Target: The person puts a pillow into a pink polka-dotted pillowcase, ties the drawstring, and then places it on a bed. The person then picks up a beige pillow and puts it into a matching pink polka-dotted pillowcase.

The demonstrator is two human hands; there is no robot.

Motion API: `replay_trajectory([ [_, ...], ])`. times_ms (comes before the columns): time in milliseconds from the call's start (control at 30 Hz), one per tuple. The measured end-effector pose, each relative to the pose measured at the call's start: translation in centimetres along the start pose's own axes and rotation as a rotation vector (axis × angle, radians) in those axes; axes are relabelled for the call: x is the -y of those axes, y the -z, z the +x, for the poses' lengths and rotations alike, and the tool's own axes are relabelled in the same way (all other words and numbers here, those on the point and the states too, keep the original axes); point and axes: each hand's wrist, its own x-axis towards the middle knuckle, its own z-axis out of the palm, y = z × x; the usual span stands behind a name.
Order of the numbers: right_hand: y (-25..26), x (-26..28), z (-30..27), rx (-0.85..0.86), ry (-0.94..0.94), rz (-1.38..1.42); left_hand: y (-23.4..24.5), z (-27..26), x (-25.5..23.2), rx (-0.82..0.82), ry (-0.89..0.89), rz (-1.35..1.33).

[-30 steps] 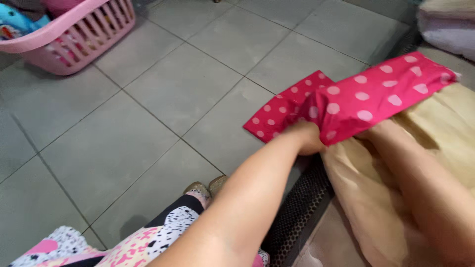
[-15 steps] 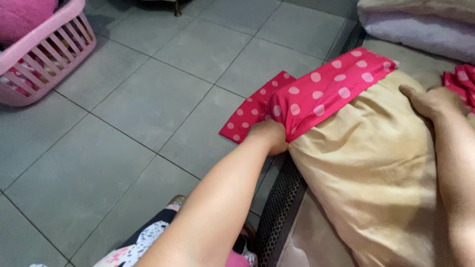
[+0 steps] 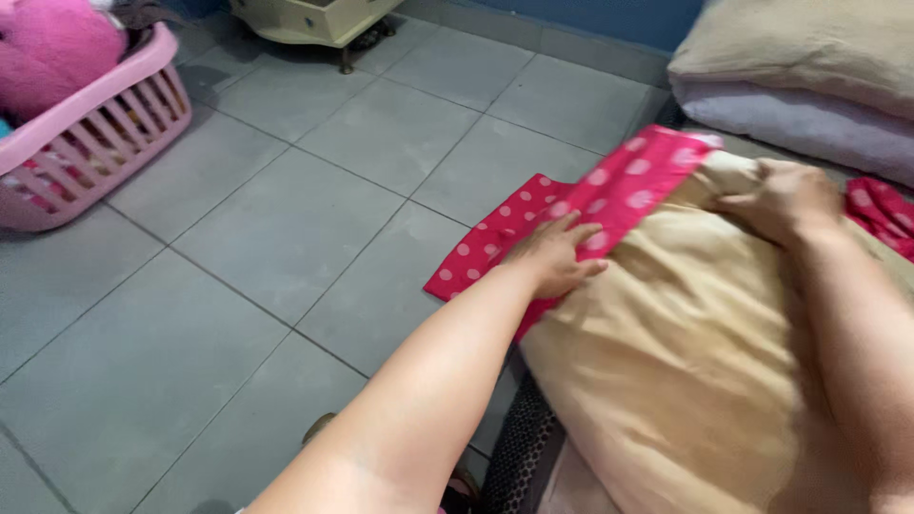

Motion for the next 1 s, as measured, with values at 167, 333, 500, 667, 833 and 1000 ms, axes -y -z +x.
replay_trajectory([
  [167,4.1,8.6,-3.9,-0.167,0.158,-0.081,-1.5,4.5,-1.7,-0.093,-0.099,-0.141],
  [333,6.1,12.8,-7.1,-0.380,0.351,0.048,-1.9,6.8,-2.1,-0.209,-0.029,-0.125],
  [500,6.7,12.8,-8.2,-0.438,0.432,0.052,-1.6,9.5,0.0,-0.403,0.091,-0.188],
  [667,6.4,13.1,-9.1,-0.533,0.572,0.154,-0.5,12.1,-0.4,-0.521,0.045,-0.456],
  [833,6.5,15.0,-9.7,-0.500,0.622,0.138,1.6,11.3,-1.9,-0.391,0.007,0.049],
  [1000,6.7,16.0,-10.4,-0.551,0.854,0.326,3.1,9.0,-4.4,-0.424,0.161,-0.404],
])
